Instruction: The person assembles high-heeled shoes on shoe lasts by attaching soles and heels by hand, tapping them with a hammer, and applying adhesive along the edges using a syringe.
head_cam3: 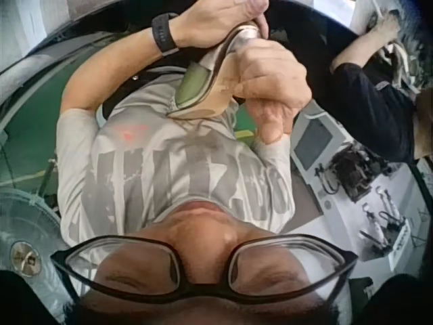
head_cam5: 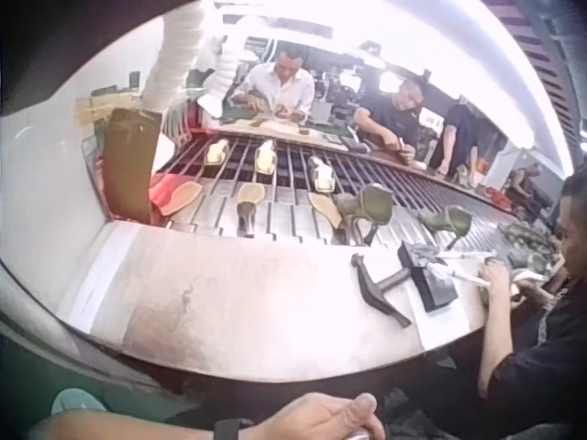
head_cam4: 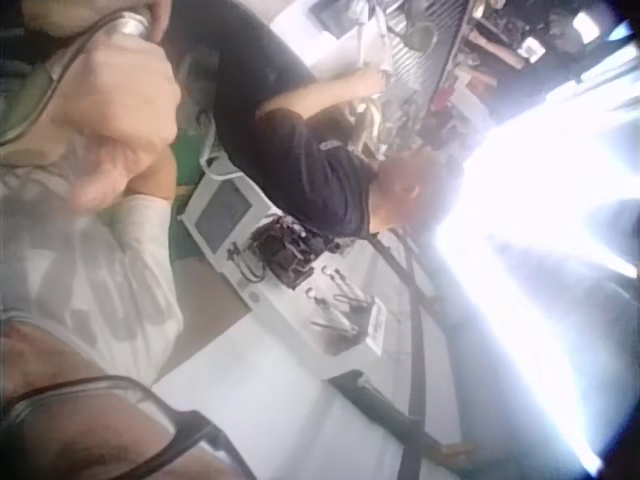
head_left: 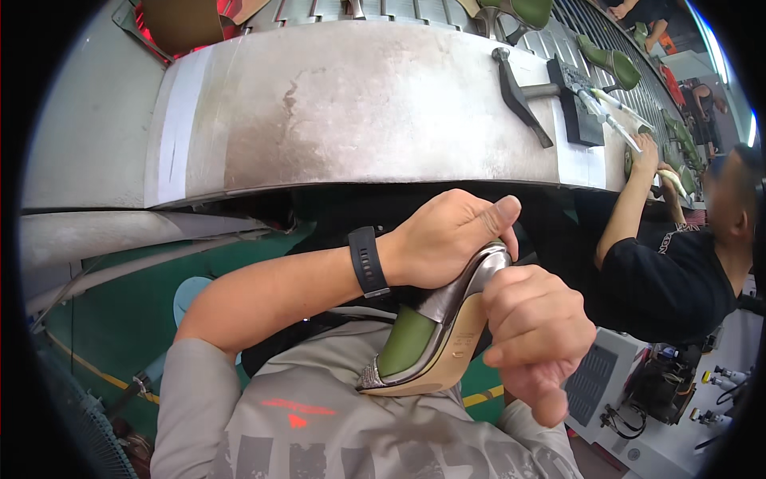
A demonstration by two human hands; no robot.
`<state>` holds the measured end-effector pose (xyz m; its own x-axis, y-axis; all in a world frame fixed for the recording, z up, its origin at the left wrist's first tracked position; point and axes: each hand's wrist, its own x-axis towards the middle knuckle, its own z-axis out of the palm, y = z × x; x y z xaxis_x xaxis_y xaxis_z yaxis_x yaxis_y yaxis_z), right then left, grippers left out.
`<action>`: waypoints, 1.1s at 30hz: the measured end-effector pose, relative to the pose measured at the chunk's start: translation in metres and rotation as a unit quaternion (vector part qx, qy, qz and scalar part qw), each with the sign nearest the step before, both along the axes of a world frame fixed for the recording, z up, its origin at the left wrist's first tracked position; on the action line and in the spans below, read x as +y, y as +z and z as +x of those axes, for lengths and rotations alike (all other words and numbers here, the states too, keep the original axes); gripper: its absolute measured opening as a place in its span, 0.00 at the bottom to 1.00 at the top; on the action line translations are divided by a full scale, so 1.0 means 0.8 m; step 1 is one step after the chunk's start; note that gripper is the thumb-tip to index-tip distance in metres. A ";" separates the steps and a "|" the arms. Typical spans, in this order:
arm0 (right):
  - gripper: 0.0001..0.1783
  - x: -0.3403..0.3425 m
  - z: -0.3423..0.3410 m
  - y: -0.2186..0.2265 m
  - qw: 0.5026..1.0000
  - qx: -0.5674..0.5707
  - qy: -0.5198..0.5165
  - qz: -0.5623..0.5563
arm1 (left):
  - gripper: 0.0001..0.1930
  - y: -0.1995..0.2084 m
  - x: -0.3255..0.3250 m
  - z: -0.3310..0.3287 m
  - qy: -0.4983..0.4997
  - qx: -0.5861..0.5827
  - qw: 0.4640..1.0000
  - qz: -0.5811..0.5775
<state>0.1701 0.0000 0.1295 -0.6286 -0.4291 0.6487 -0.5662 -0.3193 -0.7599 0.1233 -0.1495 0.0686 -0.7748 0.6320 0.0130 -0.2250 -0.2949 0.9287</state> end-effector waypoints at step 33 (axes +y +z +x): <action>0.10 0.015 0.013 -0.094 0.900 -0.375 -0.211 -0.063 | 0.45 -0.035 -0.071 0.002 0.123 -0.014 0.988 0.088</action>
<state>0.1806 0.0116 0.0543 -1.0000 -0.0024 -0.0004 0.0011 -0.3059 -0.9521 0.1247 -0.2063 0.0410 -0.9059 0.4152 0.0830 -0.1510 -0.5000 0.8527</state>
